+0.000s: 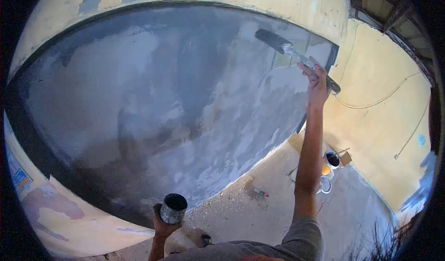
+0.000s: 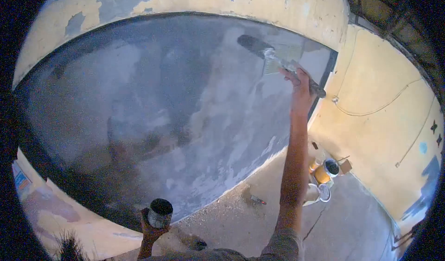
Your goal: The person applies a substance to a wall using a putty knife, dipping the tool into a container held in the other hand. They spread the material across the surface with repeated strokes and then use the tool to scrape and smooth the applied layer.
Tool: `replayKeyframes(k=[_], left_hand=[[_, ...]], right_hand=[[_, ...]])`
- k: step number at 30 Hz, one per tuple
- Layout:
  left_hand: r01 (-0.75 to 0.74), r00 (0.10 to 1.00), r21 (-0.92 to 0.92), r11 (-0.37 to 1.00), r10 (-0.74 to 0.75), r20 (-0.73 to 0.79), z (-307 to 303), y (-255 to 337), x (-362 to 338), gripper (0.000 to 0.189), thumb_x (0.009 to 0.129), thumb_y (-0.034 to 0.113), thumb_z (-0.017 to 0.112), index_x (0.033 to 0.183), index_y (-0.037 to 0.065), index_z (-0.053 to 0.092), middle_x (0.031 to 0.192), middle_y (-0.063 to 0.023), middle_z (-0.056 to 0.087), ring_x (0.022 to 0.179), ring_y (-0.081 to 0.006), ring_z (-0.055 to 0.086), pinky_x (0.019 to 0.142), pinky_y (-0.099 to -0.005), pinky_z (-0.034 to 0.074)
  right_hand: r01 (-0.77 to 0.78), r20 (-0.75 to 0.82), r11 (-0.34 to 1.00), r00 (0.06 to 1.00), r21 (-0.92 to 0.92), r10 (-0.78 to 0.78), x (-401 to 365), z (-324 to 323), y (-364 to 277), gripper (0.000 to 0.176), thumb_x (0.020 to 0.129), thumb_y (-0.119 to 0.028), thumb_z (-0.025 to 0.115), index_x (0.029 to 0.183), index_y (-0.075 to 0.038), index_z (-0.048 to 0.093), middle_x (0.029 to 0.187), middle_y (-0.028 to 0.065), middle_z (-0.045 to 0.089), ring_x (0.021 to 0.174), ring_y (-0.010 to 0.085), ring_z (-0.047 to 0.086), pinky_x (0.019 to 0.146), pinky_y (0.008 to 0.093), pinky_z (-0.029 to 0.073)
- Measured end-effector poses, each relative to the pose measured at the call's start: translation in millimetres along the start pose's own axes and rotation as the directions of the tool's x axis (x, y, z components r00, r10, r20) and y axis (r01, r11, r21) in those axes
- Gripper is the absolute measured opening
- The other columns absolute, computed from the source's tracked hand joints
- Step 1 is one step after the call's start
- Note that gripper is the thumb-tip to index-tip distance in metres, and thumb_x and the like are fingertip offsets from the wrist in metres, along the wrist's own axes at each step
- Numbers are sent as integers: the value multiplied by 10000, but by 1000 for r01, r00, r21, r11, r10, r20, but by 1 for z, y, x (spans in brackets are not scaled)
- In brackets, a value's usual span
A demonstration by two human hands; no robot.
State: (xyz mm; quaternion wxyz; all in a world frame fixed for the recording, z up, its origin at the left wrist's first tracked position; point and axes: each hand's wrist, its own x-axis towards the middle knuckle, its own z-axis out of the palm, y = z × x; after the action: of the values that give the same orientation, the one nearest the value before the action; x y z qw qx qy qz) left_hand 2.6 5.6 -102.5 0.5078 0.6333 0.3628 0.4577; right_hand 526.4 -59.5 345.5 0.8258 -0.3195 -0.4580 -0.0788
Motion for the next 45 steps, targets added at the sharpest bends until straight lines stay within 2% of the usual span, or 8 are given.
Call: replayKeyframes(k=[11,15,17,20,22,30,38,45], left_hand=[[-74,994,185,980,87,-63,-28,22,-33,987,434,275,934,1210,53,365,1100,-137,531,1001,-261,545,854,-439,458],[-85,992,299,950,109,-64,-39,61,-37,1039,449,290,937,1259,36,338,1153,-162,525,1043,-283,540,888,-438,451],[-80,991,296,952,108,-78,-57,43,-40,1059,446,311,940,1269,30,335,1159,-165,524,1051,-292,538,895,-440,450],[-60,994,336,940,87,-66,-90,38,-46,1086,436,343,942,1278,21,336,1169,-170,522,1065,-304,534,906,-444,448],[-45,996,385,922,70,-52,-103,46,-50,1093,429,353,942,1277,17,339,1173,-172,521,1070,-308,532,910,-446,446],[-132,936,422,897,253,-246,-134,84,-66,966,453,298,917,1216,27,391,1134,-145,515,1034,-293,523,890,-435,439],[-151,949,328,933,230,-216,-153,63,-73,1037,488,344,927,1285,44,336,1182,-126,497,1105,-270,496,942,-434,414],[-39,984,261,965,82,-156,-178,31,-76,997,481,323,908,1261,18,367,1192,-160,522,1098,-272,531,935,-422,439]], right_hand=[[728,331,679,666,-94,-669,-75,210,0,202,864,-65,587,1051,-31,657,794,60,637,719,183,629,620,283,496],[-333,880,943,446,-6,163,-120,241,-8,284,802,-132,676,1079,-70,662,813,51,604,744,182,621,615,311,516],[943,539,318,218,98,-814,-137,252,3,208,750,-135,704,946,-66,696,897,93,639,739,172,627,582,287,513],[989,641,142,128,-30,-757,-115,228,23,304,700,-86,710,1002,-62,690,862,86,619,731,191,613,612,297,516],[908,868,131,418,-397,-269,-89,197,32,340,694,-7,682,1033,-36,672,929,101,622,762,212,616,662,310,529],[621,27,597,704,-508,-709,-113,194,76,240,794,102,576,1015,21,630,883,154,629,762,254,631,665,328,526],[835,579,546,413,68,-703,-193,303,-19,364,696,42,666,1056,-13,650,816,75,616,661,182,582,606,282,476],[457,402,862,847,-218,-348,-355,250,-43,148,840,-109,577,893,18,632,848,146,636,647,226,622,572,301,507]])
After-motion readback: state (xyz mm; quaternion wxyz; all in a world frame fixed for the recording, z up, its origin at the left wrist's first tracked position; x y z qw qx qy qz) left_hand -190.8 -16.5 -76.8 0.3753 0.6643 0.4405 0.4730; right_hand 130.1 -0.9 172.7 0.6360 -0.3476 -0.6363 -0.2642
